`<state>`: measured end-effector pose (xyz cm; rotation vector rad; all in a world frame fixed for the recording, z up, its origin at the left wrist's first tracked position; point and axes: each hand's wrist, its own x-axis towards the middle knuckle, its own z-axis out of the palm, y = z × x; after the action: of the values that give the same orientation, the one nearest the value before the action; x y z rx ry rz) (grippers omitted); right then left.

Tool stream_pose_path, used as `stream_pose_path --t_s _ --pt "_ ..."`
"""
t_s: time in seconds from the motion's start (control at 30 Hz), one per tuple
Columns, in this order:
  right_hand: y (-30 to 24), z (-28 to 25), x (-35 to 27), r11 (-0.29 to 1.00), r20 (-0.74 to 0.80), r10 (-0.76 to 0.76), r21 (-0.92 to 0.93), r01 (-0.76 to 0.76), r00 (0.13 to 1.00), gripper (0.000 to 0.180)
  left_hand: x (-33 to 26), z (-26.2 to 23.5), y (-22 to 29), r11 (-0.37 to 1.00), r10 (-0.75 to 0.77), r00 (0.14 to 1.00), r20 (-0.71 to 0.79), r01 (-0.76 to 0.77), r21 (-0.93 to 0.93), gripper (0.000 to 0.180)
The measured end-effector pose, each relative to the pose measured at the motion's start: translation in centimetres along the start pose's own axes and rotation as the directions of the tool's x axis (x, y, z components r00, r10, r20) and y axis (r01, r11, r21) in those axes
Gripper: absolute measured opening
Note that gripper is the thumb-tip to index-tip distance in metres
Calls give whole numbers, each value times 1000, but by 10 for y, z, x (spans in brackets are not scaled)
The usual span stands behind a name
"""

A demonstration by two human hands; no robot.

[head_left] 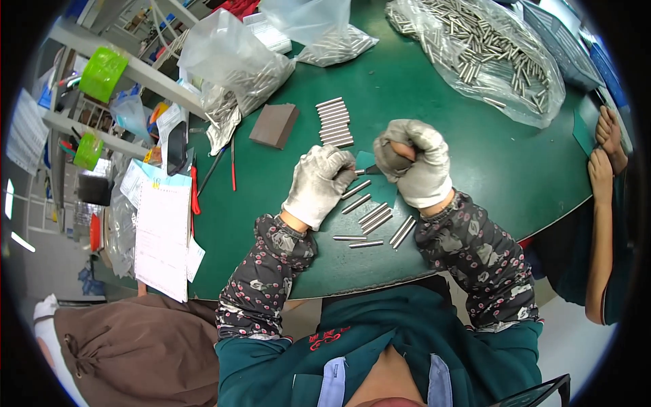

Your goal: Arranging and aligning small metal rods on a workbench surface.

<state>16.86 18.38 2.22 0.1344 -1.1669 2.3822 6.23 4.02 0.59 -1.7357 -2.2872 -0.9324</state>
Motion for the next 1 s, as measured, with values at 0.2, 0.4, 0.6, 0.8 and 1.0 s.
stream_pose_path --t_s 0.2,0.4,0.6,0.8,1.0 --pt "3 5 -2 998 -41 -8 -60 6 999 44 -2 -3 -1 999 -11 1000 9 11 -41 18" --pt "2 4 -1 998 -40 -6 -63 3 999 44 0 -2 -1 999 -16 999 30 17 -39 19" --pt "1 0 -1 999 54 7 -35 -5 999 38 1 -1 -2 997 -34 999 10 35 -67 14" --pt "-2 6 -1 998 -12 25 -63 -25 1000 44 1 -3 -2 999 -14 1000 23 15 -46 17" --pt "0 8 0 994 -27 37 -106 -40 999 44 3 -2 0 997 -65 997 47 67 -46 13"
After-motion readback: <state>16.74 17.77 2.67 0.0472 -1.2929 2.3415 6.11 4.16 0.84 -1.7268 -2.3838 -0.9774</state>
